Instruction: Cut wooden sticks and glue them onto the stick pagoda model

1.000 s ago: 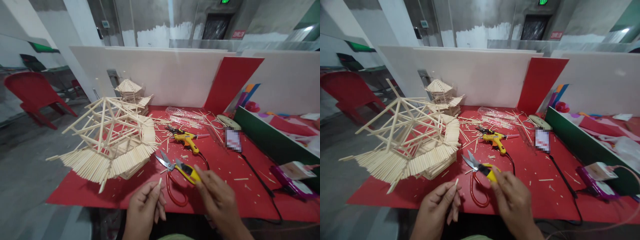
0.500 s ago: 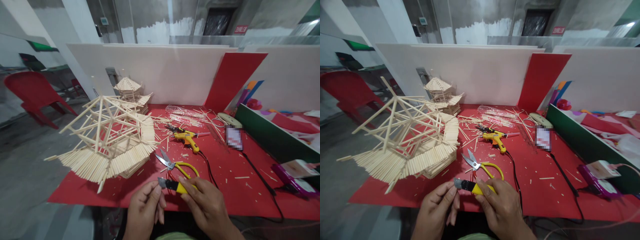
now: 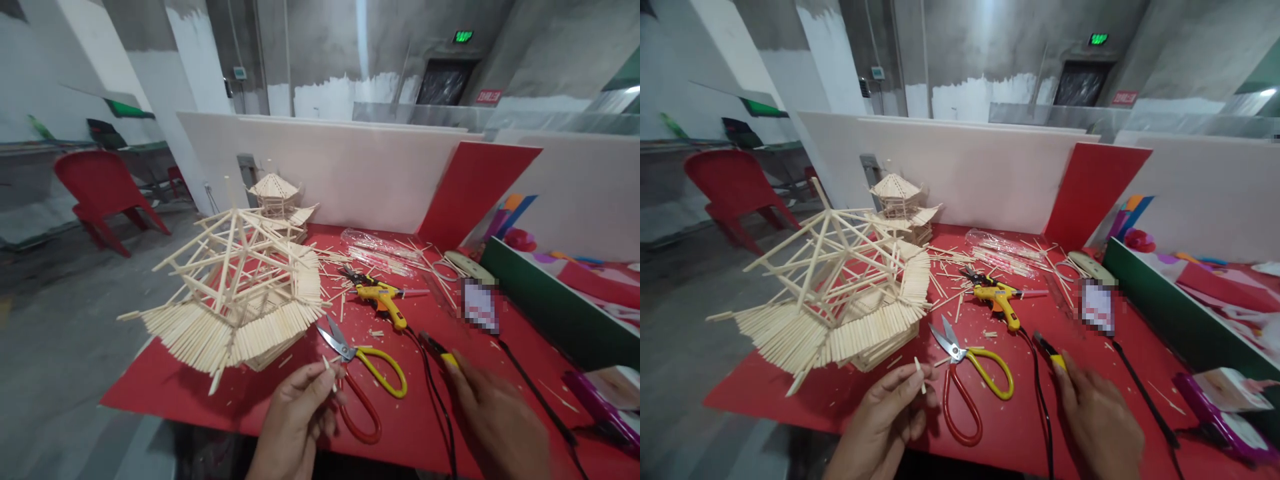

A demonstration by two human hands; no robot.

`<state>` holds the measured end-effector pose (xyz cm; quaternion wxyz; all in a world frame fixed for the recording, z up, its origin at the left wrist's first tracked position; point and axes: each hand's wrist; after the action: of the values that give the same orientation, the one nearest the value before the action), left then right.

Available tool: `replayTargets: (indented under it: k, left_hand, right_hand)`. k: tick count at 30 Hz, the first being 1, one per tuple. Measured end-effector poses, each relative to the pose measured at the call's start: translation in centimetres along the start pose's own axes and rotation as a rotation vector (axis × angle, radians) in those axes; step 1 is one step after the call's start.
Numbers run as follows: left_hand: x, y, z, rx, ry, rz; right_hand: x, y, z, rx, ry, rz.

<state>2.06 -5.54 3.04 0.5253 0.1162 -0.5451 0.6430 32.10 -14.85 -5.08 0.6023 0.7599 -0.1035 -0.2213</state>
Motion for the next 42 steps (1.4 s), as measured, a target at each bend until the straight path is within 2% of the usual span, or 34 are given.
replayTargets:
  k: [2,3,5,6,8,11,14,18,23,28,31,42]
  left_hand:
    - [0.5,-0.7,-0.1,0.010,0.012,0.095]
    - [0.6,-1.0,-0.2,0.016,0.021,0.141]
    - [0.8,-1.6,-0.4,0.011,0.046,0.201]
    - [0.8,-1.8,-0.6,0.002,0.056,0.215]
    - [0.7,-2.2,-1.0,-0.012,0.066,0.240]
    - [0.3,-2.6,-1.6,-0.051,0.066,0.291]
    - [0.2,-2.6,-2.1,-0.081,0.062,0.364]
    - [0.3,-2.3,-2.6,-0.058,0.061,0.466]
    - [0.9,-2.5,-3.0,-0.047,0.046,0.533]
    - [1.1,-2.6,-3.7,-0.001,-0.056,0.522]
    - [1.2,-2.5,-4.3,0.014,-0.094,0.516]
    - [2.0,-3.4,-5.2,0.062,-0.101,0.557]
  right_hand:
    - [-0.4,-0.8,0.0,-0.080,-0.023,0.073]
    - [-0.7,-0.8,-0.1,-0.081,-0.036,0.104]
    - [-2.2,-0.1,-0.3,0.043,0.025,0.054]
    - [-3.4,0.6,-0.3,0.135,0.097,-0.017]
    - [-6.6,2.2,-0.3,0.282,0.338,-0.218]
    - [-12.3,4.1,-0.2,0.334,0.686,-0.394]
    - [-16.2,4.7,-0.6,0.336,0.819,-0.456]
    - [-17.9,4.5,-1.7,0.358,0.849,-0.499]
    - [-19.1,4.3,-3.0,0.416,0.780,-0.586]
    - [-20.3,3.9,-4.1,0.388,0.765,-0.561]
    - [-20.5,3.7,-4.4,0.375,0.764,-0.538]
    - [-20.5,3.6,-5.6,0.372,0.752,-0.480]
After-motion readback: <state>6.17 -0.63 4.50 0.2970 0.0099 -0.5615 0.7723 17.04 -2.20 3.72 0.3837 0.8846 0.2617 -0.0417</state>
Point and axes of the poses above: each hand's wrist, its own z-axis away from the middle knuckle, its own y-axis out of the back of the hand, x = y × z, and after that the axes turned 10 degrees about -x, right-handed
